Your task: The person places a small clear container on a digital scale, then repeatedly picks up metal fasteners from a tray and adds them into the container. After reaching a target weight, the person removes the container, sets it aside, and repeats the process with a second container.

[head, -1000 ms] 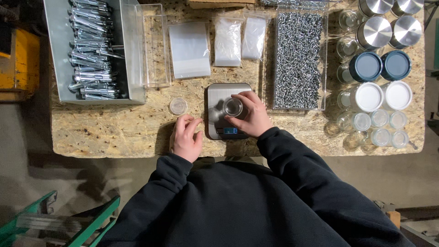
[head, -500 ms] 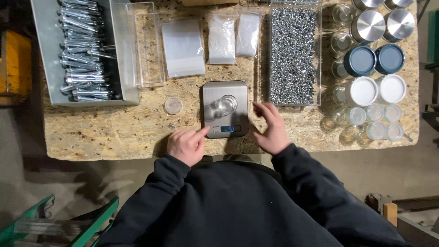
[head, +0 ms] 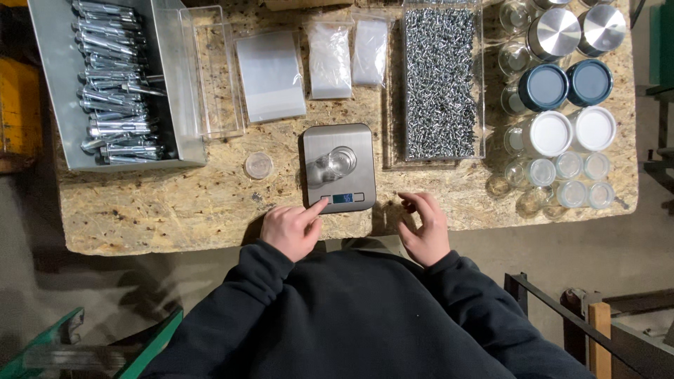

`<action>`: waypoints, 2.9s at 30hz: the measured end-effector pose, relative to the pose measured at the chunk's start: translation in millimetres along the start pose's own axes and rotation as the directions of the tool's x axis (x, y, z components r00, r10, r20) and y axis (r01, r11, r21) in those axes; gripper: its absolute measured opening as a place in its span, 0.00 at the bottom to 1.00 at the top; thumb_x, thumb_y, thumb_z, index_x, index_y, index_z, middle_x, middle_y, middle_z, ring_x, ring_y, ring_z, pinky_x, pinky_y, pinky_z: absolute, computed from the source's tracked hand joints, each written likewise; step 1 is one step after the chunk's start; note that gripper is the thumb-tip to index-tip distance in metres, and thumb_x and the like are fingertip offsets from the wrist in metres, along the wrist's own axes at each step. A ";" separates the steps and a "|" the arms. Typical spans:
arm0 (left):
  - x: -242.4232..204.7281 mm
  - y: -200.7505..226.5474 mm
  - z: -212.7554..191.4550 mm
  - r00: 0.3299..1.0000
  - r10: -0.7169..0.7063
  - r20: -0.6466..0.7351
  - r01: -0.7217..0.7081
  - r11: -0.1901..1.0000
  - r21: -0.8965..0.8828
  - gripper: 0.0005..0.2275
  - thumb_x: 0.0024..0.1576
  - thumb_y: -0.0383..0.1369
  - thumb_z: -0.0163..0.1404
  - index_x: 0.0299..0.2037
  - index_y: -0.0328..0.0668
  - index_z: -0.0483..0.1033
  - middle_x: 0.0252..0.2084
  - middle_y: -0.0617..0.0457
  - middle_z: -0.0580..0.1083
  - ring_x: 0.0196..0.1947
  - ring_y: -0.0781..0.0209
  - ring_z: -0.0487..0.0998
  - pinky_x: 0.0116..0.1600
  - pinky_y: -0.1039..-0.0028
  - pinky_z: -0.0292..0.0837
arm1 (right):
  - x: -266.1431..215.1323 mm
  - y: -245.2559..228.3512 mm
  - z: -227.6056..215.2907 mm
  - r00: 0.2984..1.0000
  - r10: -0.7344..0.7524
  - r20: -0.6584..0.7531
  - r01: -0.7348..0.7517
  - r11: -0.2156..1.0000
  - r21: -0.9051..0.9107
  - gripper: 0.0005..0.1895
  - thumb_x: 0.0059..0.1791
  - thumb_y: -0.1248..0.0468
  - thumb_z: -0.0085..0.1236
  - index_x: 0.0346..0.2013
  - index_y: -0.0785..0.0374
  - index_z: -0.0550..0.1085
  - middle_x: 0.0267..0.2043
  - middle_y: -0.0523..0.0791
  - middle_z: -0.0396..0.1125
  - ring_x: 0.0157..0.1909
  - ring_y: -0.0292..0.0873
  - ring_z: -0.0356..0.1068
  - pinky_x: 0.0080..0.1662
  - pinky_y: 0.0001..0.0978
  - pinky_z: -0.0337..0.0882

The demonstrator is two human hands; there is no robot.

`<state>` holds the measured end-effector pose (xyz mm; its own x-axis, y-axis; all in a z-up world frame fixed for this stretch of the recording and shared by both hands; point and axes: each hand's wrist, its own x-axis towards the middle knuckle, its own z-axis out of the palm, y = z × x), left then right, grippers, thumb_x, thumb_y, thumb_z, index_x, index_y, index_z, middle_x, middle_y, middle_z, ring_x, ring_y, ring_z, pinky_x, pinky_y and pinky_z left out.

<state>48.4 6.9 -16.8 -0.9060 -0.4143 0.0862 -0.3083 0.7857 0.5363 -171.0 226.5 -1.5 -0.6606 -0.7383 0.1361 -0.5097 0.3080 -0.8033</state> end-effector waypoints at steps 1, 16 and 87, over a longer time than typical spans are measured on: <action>0.1 -1.5 -2.3 1.000 0.002 -0.002 -0.002 1.000 0.002 0.20 0.56 0.33 0.50 0.59 0.59 0.80 0.14 0.58 0.69 0.16 0.58 0.74 0.30 0.71 0.74 | 0.3 -0.4 -0.5 1.000 -0.002 -0.002 0.002 1.000 0.000 0.28 0.35 0.77 0.60 0.50 0.64 0.79 0.40 0.49 0.70 0.39 0.52 0.75 0.45 0.41 0.75; 9.5 -35.2 24.3 0.955 -0.051 -0.291 0.048 0.999 -0.018 0.07 0.57 0.33 0.54 0.43 0.50 0.83 0.32 0.52 0.80 0.33 0.49 0.83 0.39 0.63 0.78 | -11.8 15.6 -4.1 0.998 0.050 -0.049 -0.050 0.999 -0.011 0.25 0.36 0.78 0.59 0.46 0.63 0.80 0.40 0.49 0.71 0.39 0.52 0.75 0.46 0.42 0.75; 57.3 -49.5 14.9 0.715 -0.625 -0.313 0.623 0.773 -0.118 0.13 0.56 0.30 0.50 0.50 0.47 0.83 0.47 0.50 0.82 0.41 0.52 0.83 0.48 0.61 0.80 | 503.5 145.2 -47.4 0.970 -0.074 0.231 0.223 0.650 -0.727 0.15 0.43 0.58 0.62 0.44 0.47 0.84 0.29 0.54 0.75 0.35 0.61 0.76 0.41 0.56 0.77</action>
<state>7.4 -48.9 -50.9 -0.3648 -0.9310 -0.0102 -0.7690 0.2951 0.5671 -603.7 -72.1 -22.1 -0.4755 -0.8778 0.0577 -0.8790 0.4715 -0.0705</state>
